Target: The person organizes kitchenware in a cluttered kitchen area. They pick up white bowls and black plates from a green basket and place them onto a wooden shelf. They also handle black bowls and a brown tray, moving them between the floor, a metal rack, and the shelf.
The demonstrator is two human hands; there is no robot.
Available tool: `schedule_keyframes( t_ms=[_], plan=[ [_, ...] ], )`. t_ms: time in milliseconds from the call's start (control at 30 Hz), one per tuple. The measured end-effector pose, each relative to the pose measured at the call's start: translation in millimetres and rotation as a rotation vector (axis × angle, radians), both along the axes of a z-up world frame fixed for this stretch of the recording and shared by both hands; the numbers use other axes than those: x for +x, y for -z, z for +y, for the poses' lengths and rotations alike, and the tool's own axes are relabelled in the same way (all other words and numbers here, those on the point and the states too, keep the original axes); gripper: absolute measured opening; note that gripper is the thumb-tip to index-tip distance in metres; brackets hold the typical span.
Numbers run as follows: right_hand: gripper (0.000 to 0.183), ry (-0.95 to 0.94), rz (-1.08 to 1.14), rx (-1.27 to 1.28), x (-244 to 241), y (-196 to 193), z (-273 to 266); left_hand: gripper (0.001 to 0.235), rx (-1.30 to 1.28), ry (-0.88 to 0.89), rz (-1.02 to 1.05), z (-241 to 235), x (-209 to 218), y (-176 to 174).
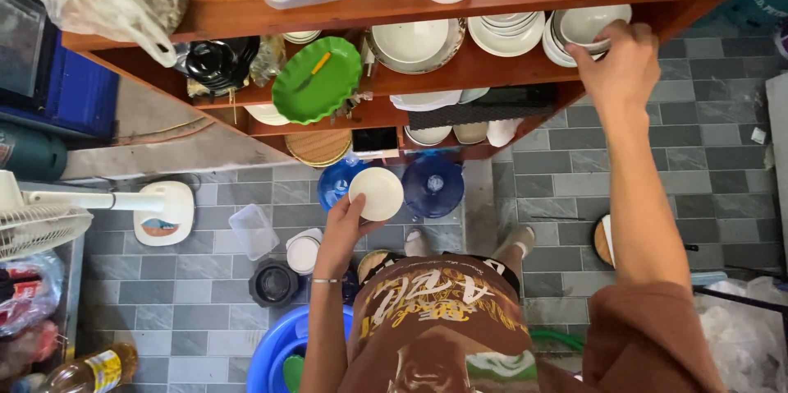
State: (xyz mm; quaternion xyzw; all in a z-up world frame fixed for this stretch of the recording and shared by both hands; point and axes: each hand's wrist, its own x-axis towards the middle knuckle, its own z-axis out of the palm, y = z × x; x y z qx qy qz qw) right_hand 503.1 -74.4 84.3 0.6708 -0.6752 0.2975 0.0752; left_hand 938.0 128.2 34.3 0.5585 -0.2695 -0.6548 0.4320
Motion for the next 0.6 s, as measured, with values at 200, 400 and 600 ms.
schedule_keyframes(
  t_ms=[200, 400, 600],
  plan=[
    [0.033, -0.061, 0.044, 0.017, -5.5, 20.4, -20.1, 0.048, -0.025, -0.019, 0.008, 4.4, 6.0, -0.4],
    [0.023, -0.075, -0.005, 0.049, -7.5, 36.6, -16.2, 0.051, -0.054, -0.121, 0.002, -6.6, 8.7, 8.7],
    [0.027, -0.095, 0.007, 0.038, -6.1, 54.7, -12.5, 0.044, -0.465, -0.235, -0.277, -123.6, 47.6, 16.5]
  ],
)
